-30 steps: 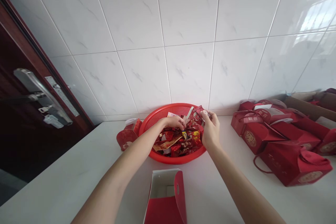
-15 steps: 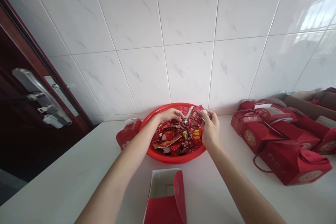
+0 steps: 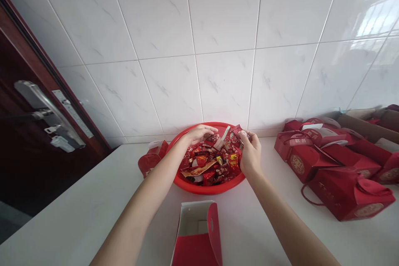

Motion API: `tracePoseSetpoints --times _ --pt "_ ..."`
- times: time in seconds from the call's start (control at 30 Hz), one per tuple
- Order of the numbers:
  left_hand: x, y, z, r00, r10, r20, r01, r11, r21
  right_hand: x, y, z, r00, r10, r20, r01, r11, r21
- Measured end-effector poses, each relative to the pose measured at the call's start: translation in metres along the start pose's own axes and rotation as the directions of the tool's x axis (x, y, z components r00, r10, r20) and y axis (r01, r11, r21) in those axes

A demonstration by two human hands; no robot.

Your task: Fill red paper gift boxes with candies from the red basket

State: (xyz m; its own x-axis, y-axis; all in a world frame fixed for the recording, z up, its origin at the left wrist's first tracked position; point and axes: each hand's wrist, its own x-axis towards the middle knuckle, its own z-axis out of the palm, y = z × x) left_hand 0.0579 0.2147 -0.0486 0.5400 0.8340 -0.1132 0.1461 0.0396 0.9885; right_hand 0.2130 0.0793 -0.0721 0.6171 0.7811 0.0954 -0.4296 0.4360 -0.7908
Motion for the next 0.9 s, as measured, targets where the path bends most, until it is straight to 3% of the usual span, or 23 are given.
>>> tracePoseSetpoints --times 0.13,0.3,0.43,0.6,0.9 --pt "-0.013 0.019 0.011 0.993 0.119 0.021 -0.115 0.982 -0.150 0.002 0.003 -0.001 1.000 -0.007 0.004 0.008 0.998 -0.061" --pt "-0.025 0.031 0.034 0.947 0.315 0.064 -0.276 0.898 -0.344 0.004 0.006 -0.001 0.999 0.023 0.032 -0.020 0.996 -0.087" --pt "-0.023 0.025 0.053 0.936 0.350 0.028 -0.332 0.909 -0.251 0.002 0.003 0.000 0.994 0.068 0.088 -0.062 0.995 -0.073" --pt "-0.019 0.017 0.057 0.906 0.419 -0.062 -0.424 0.898 -0.116 0.000 -0.003 0.001 0.987 0.104 0.120 -0.096 0.993 -0.071" --pt "-0.019 0.015 0.064 0.876 0.482 -0.019 -0.482 0.876 -0.010 -0.002 -0.002 -0.001 0.976 0.099 0.194 -0.093 0.995 -0.042"
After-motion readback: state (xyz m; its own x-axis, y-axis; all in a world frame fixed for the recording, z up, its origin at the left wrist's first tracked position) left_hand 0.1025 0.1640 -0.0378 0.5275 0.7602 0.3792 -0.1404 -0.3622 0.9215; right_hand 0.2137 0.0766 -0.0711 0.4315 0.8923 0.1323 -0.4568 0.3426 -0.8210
